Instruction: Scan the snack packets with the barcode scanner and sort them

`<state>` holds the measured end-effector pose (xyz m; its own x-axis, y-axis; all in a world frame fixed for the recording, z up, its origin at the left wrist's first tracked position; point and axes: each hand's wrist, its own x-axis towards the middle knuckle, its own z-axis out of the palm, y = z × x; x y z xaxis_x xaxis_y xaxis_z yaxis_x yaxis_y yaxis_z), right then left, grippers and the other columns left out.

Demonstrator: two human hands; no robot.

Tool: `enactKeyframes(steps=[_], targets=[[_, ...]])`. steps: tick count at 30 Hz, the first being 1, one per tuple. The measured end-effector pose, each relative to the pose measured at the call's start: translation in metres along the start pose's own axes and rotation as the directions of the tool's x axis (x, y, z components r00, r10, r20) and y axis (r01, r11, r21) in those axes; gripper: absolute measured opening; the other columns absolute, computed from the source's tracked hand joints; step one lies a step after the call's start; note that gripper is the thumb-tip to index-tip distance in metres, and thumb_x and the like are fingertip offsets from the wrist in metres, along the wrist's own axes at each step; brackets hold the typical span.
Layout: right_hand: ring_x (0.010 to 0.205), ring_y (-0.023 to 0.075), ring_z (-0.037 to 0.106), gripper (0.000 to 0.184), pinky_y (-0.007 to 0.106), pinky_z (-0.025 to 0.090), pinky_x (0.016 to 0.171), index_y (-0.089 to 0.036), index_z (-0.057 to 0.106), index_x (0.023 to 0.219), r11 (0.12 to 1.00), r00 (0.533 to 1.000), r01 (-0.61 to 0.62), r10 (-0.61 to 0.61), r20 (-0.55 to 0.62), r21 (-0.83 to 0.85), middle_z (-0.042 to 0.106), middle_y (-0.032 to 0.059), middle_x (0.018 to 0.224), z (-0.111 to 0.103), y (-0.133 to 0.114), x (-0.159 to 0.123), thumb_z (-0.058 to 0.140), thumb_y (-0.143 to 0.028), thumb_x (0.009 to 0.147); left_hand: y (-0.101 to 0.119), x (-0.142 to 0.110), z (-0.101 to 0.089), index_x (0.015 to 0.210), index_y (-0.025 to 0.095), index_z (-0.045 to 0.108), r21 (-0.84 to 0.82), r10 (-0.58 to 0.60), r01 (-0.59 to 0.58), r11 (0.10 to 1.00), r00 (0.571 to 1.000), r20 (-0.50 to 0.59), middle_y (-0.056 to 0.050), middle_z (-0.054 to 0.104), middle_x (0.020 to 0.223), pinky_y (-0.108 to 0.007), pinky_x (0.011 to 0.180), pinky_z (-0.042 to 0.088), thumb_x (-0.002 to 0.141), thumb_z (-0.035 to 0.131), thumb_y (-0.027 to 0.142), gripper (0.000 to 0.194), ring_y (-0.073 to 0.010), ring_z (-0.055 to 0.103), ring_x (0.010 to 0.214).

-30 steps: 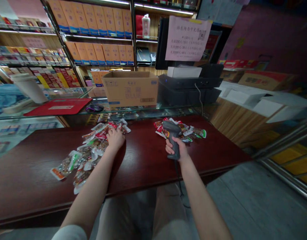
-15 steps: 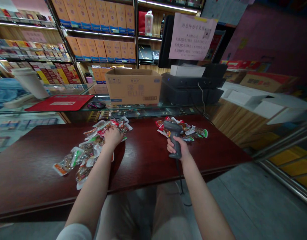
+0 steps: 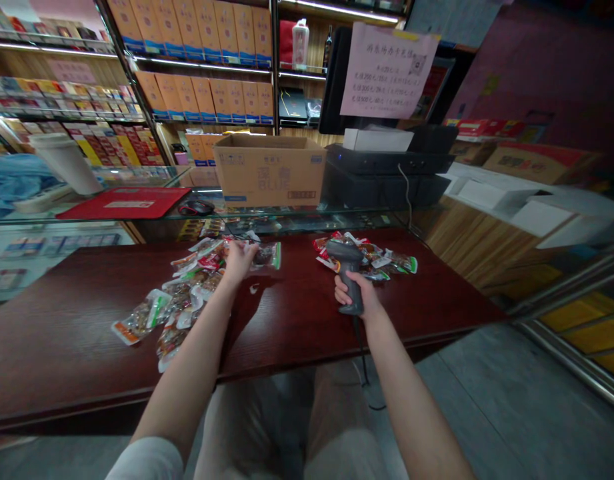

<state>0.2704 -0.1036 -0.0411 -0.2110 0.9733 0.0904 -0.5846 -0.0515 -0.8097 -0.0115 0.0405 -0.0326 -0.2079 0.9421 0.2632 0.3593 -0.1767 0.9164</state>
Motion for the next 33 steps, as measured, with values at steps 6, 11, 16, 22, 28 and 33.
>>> enactKeyframes(steps=[6, 11, 16, 22, 28, 33], targets=[[0.031, 0.0059, 0.036, 0.026, 0.022, 0.029, 0.039, -0.019, 0.051, 0.103, 0.999, 0.999, -0.036, 0.036, 0.015, -0.025, 0.049, -0.0089, 0.055, 0.002, 0.0, -0.001, 0.057, -0.034, 0.083, 0.01, -0.021, 0.028, 0.093, 0.019, 0.05, -0.561, -0.153, 0.249, 0.79, 0.965, 0.212, 0.006, 0.055, 0.065, -0.021, 0.052, 0.042, 0.071, 0.073, 0.031, 0.034, -0.0089, 0.051, 0.052], [0.031, 0.0057, 0.035, 0.027, 0.021, 0.029, 0.038, -0.018, 0.051, 0.106, 0.998, 0.999, -0.031, 0.032, 0.022, -0.052, 0.049, -0.0091, 0.055, 0.003, 0.001, 0.0, 0.056, -0.034, 0.084, 0.012, -0.034, 0.036, 0.099, 0.012, 0.062, -0.669, -0.11, 0.41, 0.62, 0.89, 0.443, -0.003, 0.067, 0.082, -0.026, 0.069, 0.052, 0.061, 0.083, 0.029, 0.047, -0.0117, 0.062, 0.071], [0.03, 0.0053, 0.035, 0.029, 0.02, 0.029, 0.037, -0.017, 0.053, 0.108, 0.994, 0.999, -0.028, 0.03, 0.017, -0.104, 0.05, -0.0093, 0.054, 0.004, 0.005, 0.001, 0.057, -0.033, 0.084, 0.005, -0.038, 0.043, 0.107, 0.011, 0.066, -0.59, -0.055, 0.323, 0.74, 0.903, 0.426, -0.004, 0.07, 0.088, -0.03, 0.078, 0.052, 0.058, 0.083, 0.026, 0.054, -0.0137, 0.064, 0.075], [0.03, 0.0059, 0.037, 0.033, 0.02, 0.029, 0.036, -0.016, 0.053, 0.107, 0.983, 0.996, -0.084, 0.087, 0.013, -0.165, 0.049, -0.0095, 0.052, 0.007, 0.007, 0.002, 0.063, -0.033, 0.081, 0.008, -0.042, 0.045, 0.115, 0.01, 0.068, -0.323, 0.147, -0.011, 0.946, 0.904, 0.401, -0.009, 0.074, 0.1, -0.036, 0.088, 0.051, 0.068, 0.073, 0.034, 0.053, -0.0209, 0.067, 0.087], [0.03, 0.0059, 0.038, 0.027, 0.02, 0.029, 0.035, -0.018, 0.051, 0.097, 0.974, 0.997, -0.077, 0.076, -0.017, -0.211, 0.049, -0.0097, 0.052, 0.006, 0.008, 0.002, 0.064, -0.034, 0.08, 0.016, -0.05, 0.045, 0.116, 0.009, 0.068, -0.21, 0.19, -0.101, 0.972, 0.867, 0.461, -0.011, 0.073, 0.11, -0.039, 0.093, 0.049, 0.071, 0.069, 0.036, 0.053, -0.0269, 0.067, 0.1], [0.029, 0.0062, 0.037, 0.026, 0.02, 0.029, 0.035, -0.018, 0.052, 0.099, 0.985, 0.998, -0.064, 0.061, -0.018, -0.162, 0.049, -0.0098, 0.051, 0.007, 0.007, 0.002, 0.062, -0.032, 0.08, 0.009, -0.05, 0.049, 0.11, 0.012, 0.069, -0.246, 0.234, -0.13, 0.961, 0.855, 0.462, -0.009, 0.073, 0.108, -0.038, 0.093, 0.049, 0.071, 0.068, 0.038, 0.046, -0.025, 0.067, 0.097]])
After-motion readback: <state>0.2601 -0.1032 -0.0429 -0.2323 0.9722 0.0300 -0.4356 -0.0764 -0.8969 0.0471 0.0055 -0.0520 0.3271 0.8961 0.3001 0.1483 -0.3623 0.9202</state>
